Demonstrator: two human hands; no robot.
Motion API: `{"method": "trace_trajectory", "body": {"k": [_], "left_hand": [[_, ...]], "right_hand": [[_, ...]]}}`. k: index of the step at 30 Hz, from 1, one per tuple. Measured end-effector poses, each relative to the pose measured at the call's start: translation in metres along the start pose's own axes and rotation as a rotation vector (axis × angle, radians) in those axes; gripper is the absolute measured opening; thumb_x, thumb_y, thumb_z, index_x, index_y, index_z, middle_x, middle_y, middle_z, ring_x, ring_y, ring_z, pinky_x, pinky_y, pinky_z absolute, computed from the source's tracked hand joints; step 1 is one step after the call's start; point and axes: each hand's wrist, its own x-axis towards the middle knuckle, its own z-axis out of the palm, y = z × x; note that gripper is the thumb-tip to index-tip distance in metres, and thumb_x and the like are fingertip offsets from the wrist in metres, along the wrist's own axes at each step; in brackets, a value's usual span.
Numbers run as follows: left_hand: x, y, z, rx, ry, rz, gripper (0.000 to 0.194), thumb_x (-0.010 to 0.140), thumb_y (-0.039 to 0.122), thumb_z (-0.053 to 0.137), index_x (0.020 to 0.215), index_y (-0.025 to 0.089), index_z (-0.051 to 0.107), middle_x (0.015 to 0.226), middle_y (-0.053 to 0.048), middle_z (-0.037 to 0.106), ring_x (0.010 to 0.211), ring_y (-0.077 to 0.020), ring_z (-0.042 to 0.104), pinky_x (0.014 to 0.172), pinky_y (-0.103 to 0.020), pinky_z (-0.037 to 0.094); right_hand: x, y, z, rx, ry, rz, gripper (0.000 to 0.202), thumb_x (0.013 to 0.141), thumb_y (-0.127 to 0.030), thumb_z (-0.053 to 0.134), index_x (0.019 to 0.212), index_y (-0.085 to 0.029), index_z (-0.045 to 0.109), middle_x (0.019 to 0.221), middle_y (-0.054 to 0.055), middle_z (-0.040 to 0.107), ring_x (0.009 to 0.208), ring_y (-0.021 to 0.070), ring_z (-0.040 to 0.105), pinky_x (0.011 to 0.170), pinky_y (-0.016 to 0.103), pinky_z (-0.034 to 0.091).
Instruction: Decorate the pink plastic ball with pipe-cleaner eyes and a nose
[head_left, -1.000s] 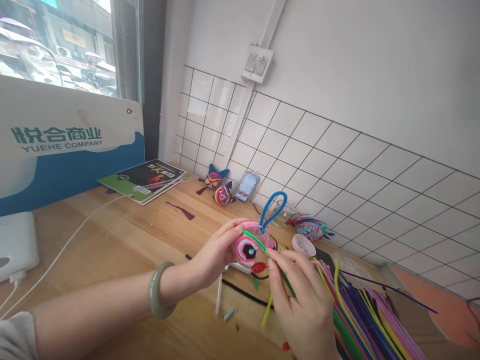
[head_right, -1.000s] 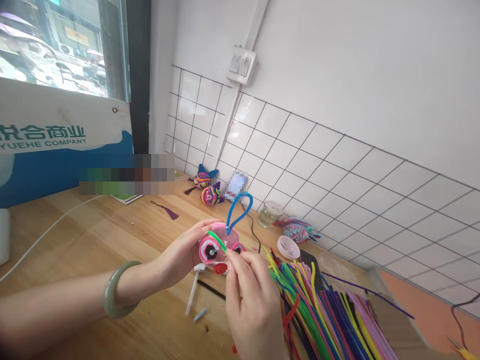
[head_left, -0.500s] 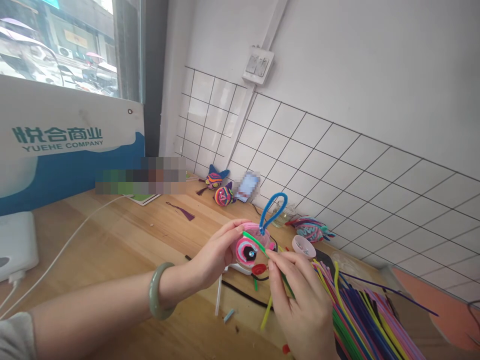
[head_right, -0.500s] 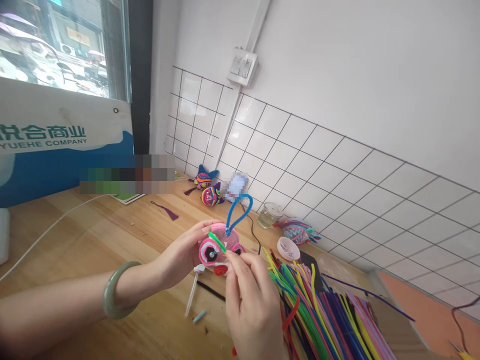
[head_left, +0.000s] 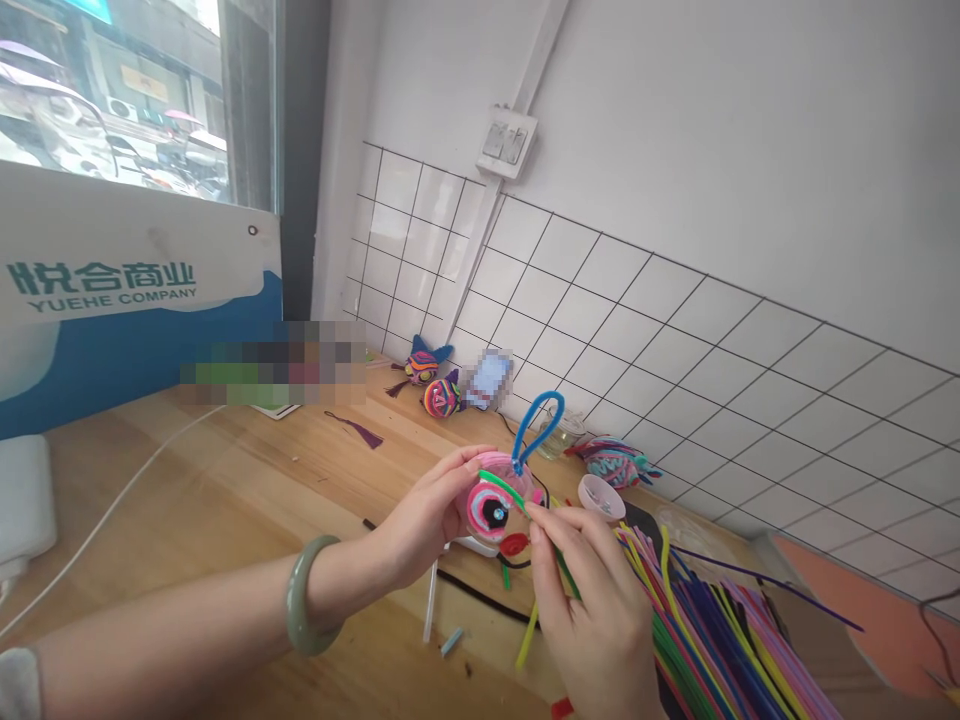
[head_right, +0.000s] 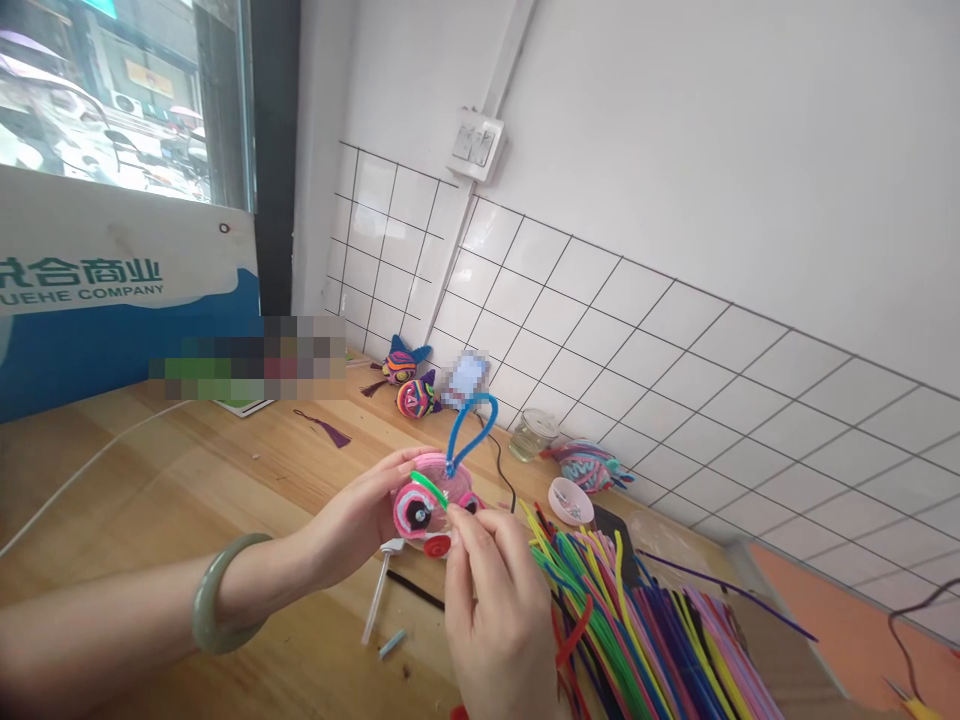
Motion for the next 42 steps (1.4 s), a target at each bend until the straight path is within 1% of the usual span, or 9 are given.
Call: {"method": "trace_trajectory", "body": {"k": [4,9,15,20,23,30,36,42], "left_hand": [[0.0004,0.0004,0.0000,0.015,0.006,0.010,0.028,0.088,0.033,0.051,0.111,0.016,0.055,0.099,-0.009,0.062,0.088,-0.0204,0.059,0.070,-0.032,0.049],[0.0016,-0.0002,-0.0008,0.011,0.000,0.012,0.029,0.089,0.033,0.050,0.112,0.016,0.054,0.102,-0.010,0.062,0.087,-0.0200,0.058,0.070,-0.032,0.049],[0.0008,-0.0013,-0.0016,-0.002,-0.002,0.017,0.028,0.089,0.032,0.050,0.111,0.016,0.055,0.102,-0.009,0.061,0.085,-0.0187,0.057,0.069,-0.031,0.049],[0.0011,-0.0018,-0.0028,-0.013,-0.016,0.021,0.028,0.089,0.031,0.049,0.112,0.015,0.054,0.100,-0.010,0.062,0.082,-0.0187,0.058,0.068,-0.032,0.049],[0.0008,-0.0020,-0.0028,-0.024,-0.017,0.018,0.028,0.089,0.030,0.048,0.112,0.015,0.053,0.096,-0.009,0.061,0.081,-0.0193,0.058,0.067,-0.033,0.050],[-0.0001,-0.0011,-0.0019,-0.033,0.002,0.013,0.028,0.087,0.032,0.051,0.111,0.017,0.056,0.095,-0.007,0.062,0.086,-0.0214,0.060,0.068,-0.032,0.050],[0.0017,-0.0005,-0.0034,-0.046,-0.010,0.015,0.028,0.087,0.033,0.052,0.109,0.018,0.058,0.096,-0.008,0.064,0.083,-0.0206,0.061,0.067,-0.031,0.050],[0.0019,0.0001,-0.0023,-0.021,0.019,0.012,0.028,0.086,0.033,0.053,0.109,0.018,0.058,0.098,-0.008,0.064,0.083,-0.0200,0.061,0.066,-0.029,0.049]], "right_hand": [[-0.0002,0.0001,0.0001,0.007,-0.010,-0.001,0.025,0.083,-0.001,0.051,0.102,-0.013,0.061,0.086,0.006,0.057,0.082,0.0145,0.058,0.075,0.026,0.049],[0.0008,-0.0007,-0.0001,-0.030,-0.007,0.018,0.023,0.085,-0.005,0.050,0.102,-0.016,0.061,0.087,0.007,0.059,0.082,0.0160,0.060,0.073,0.028,0.050],[0.0018,-0.0018,0.0011,-0.040,0.010,0.038,0.018,0.085,-0.008,0.051,0.098,-0.015,0.061,0.087,0.007,0.061,0.084,0.0170,0.060,0.075,0.030,0.051],[0.0014,-0.0026,0.0003,-0.027,-0.002,0.041,0.018,0.085,-0.007,0.051,0.097,-0.015,0.061,0.086,0.007,0.060,0.081,0.0161,0.060,0.073,0.029,0.051],[0.0006,-0.0026,-0.0005,-0.018,-0.014,0.030,0.019,0.085,-0.005,0.050,0.098,-0.015,0.061,0.085,0.006,0.059,0.080,0.0153,0.060,0.073,0.028,0.051],[-0.0011,-0.0015,-0.0009,0.009,-0.034,-0.007,0.026,0.085,-0.002,0.049,0.105,-0.015,0.060,0.087,0.007,0.058,0.080,0.0143,0.061,0.071,0.025,0.051],[-0.0023,-0.0032,-0.0013,0.021,-0.055,0.010,0.027,0.086,-0.004,0.048,0.105,-0.015,0.062,0.086,0.006,0.058,0.078,0.0140,0.061,0.068,0.025,0.052],[-0.0028,-0.0025,-0.0008,0.039,-0.085,0.008,0.033,0.085,-0.002,0.048,0.113,-0.015,0.060,0.087,0.007,0.057,0.077,0.0141,0.061,0.067,0.025,0.051]]}}
